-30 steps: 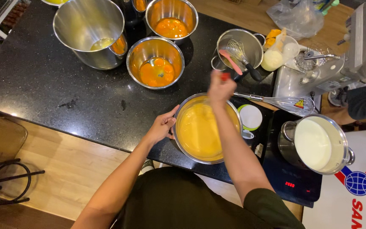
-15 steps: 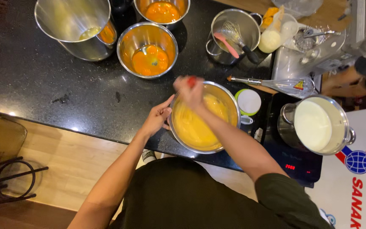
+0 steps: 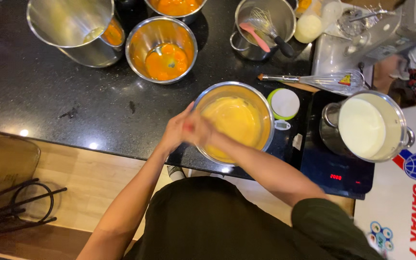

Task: The person whisks a yellow egg mixture in a metal bowl, then pours a white liquid from a pot into the bowl while continuing to whisk. The combined mixture is transferred back into the pot on a hot plate and stirred with a spatula.

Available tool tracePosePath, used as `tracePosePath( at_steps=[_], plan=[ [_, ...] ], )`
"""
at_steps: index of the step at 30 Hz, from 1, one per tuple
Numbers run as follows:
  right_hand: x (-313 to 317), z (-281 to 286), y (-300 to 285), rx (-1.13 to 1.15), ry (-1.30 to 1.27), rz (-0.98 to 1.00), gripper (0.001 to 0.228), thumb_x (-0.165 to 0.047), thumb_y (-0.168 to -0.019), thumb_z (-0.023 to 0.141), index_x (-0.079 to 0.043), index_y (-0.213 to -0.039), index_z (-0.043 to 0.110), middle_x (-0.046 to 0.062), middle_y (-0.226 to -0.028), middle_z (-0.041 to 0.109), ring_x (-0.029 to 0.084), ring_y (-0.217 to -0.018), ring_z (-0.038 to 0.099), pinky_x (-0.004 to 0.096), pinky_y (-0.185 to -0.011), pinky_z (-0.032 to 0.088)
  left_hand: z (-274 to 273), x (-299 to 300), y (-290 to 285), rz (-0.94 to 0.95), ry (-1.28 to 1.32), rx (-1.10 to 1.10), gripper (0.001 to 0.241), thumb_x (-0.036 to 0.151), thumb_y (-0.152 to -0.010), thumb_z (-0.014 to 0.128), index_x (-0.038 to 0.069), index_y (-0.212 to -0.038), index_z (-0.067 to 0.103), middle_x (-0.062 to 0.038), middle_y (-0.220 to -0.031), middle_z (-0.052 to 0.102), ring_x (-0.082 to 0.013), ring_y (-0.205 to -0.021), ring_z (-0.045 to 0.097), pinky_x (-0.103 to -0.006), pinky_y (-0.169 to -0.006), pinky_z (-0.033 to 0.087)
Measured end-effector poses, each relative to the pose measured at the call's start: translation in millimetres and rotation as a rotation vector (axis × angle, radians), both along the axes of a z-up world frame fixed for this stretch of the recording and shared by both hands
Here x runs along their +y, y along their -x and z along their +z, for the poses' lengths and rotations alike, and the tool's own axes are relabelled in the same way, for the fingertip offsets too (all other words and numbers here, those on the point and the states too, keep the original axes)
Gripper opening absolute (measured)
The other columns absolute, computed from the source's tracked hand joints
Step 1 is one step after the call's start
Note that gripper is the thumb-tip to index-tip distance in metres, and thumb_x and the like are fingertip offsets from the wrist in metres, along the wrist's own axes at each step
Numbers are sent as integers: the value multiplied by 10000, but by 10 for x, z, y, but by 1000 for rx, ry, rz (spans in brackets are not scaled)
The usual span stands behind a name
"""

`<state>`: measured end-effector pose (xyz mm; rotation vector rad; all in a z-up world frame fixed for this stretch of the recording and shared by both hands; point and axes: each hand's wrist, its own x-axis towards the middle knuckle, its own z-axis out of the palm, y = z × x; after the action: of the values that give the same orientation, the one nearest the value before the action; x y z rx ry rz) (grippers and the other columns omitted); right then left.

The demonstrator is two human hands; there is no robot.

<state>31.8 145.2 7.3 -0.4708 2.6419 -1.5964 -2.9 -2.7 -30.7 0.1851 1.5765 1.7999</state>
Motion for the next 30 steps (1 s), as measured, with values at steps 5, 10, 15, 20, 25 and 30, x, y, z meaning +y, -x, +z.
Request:
tracePosePath(
  at_steps=[5, 10, 15, 20, 25, 30],
  plan=[
    [658, 242, -1079, -209, -8, 369, 487, -232, -955, 709, -99, -524, 523, 14, -460, 462, 162, -404, 421, 330, -469, 367, 154, -114, -118, -14, 41, 29, 580, 109, -1045, 508, 197, -1600, 362, 40, -762, 578, -40, -621, 562, -282, -568, 611],
    [1548, 84, -960, -115, 491, -278, 175, -160, -986, 610, -99, -822, 621, 35, -801, 683, 106, -712, 659, 297, -616, 544, 304, -50, -339, -19, 50, -2, 606, 124, -1029, 477, 223, -1597, 289, 46, -752, 597, -35, -610, 586, -264, -612, 660],
    [1537, -106, -382, 352, 955, -1207, 451, -186, -971, 592, -175, -563, 401, -9, -464, 366, 117, -351, 339, 297, -368, 305, 157, 63, -538, 49, -50, 65, 618, 121, -1053, 509, 225, -1617, 279, 25, -724, 566, -48, -603, 571, -238, -598, 589],
    [1079, 71, -708, -7, 1176, -824, 424, -191, -946, 578, -161, -566, 393, -15, -472, 345, 158, -391, 360, 369, -460, 421, 229, 111, -329, 160, 180, 241, 542, 119, -1058, 522, 198, -1590, 451, 47, -829, 639, -55, -587, 501, -246, -547, 495],
    [1413, 349, -702, 19, 772, -1009, 372, -163, -919, 589, -145, -585, 425, 11, -476, 416, 170, -362, 394, 372, -366, 317, 423, 211, -138, -59, 215, 125, 570, 68, -992, 513, 218, -1539, 448, 14, -848, 657, -72, -590, 585, -271, -542, 557],
    [1099, 152, -464, 241, 1055, -1049, 417, -160, -940, 618, -124, -582, 407, 5, -480, 378, 167, -390, 401, 362, -428, 366, 415, 407, -36, -12, 161, 169, 561, 66, -1032, 495, 220, -1570, 453, -14, -849, 630, -74, -647, 601, -267, -582, 575]
  ],
)
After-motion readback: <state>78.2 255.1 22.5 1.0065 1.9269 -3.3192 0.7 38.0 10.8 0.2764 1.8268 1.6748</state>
